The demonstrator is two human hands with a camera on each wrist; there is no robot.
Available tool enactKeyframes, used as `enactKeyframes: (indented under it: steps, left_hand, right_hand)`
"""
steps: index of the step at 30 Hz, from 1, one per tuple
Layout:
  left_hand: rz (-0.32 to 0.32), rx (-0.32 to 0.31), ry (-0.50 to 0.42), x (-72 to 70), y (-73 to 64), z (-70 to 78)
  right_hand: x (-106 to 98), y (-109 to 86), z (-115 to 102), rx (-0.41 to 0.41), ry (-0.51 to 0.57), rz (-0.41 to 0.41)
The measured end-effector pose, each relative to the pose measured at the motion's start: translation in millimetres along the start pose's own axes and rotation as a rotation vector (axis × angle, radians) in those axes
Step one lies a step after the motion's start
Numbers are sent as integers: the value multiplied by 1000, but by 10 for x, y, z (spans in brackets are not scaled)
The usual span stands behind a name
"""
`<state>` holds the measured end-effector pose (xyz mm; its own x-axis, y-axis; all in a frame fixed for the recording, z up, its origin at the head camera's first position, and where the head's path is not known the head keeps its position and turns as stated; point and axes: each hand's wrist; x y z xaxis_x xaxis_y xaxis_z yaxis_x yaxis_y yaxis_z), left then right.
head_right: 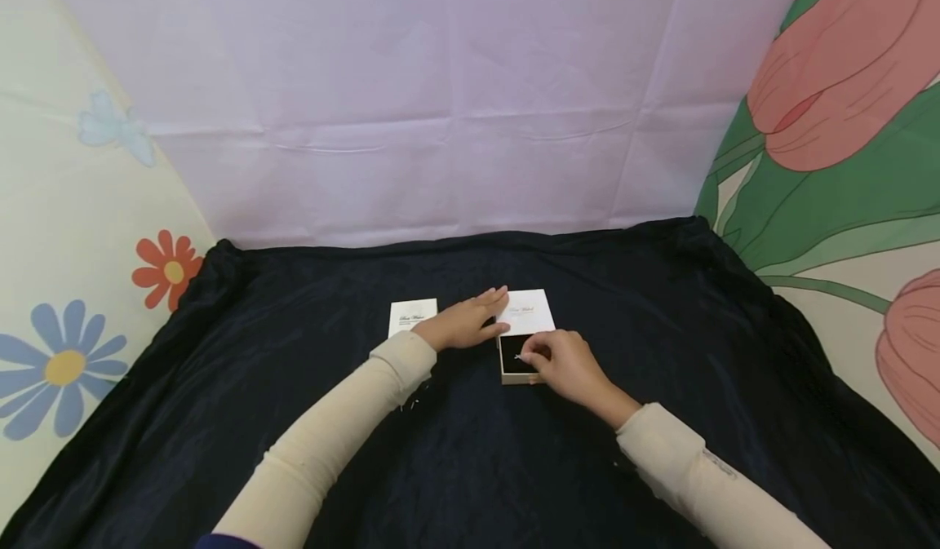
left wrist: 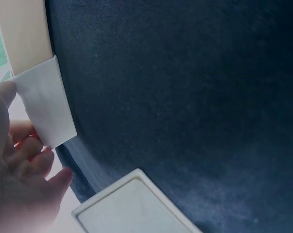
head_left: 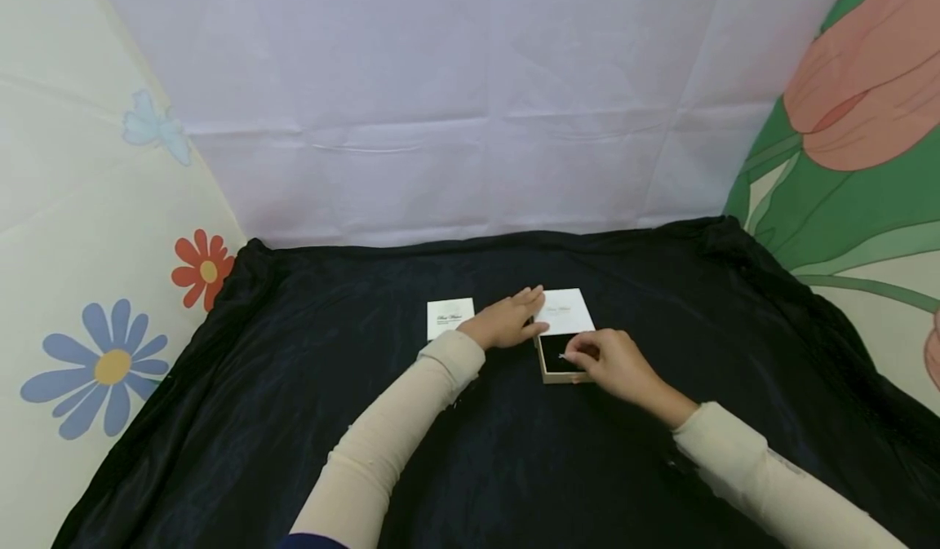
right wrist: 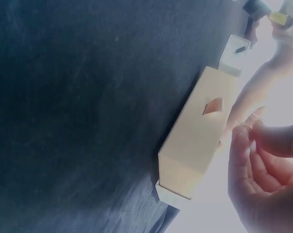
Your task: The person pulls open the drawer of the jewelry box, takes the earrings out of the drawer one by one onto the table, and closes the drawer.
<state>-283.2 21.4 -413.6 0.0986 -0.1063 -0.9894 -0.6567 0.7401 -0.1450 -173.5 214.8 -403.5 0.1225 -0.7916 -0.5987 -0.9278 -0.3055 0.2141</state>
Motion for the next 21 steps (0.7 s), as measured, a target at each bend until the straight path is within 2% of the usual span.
enactKeyframes:
  steps: [15, 21]
  left_hand:
    - [8, 3, -3, 12, -2, -13]
    - [0, 1, -5, 11, -6, -10]
  right_hand:
    - [71, -143, -46, 39, 55, -106]
    - [146, -216, -29, 45, 39, -131]
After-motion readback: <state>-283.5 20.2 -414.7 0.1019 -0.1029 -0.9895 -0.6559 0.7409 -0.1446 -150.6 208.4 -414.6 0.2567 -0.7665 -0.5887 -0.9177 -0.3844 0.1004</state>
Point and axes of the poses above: each hand's wrist, its own y-axis towards the middle knuckle, its own x-axis out of the palm, z = x × y, and after that the axes turned 15 degrees about y, right-handed
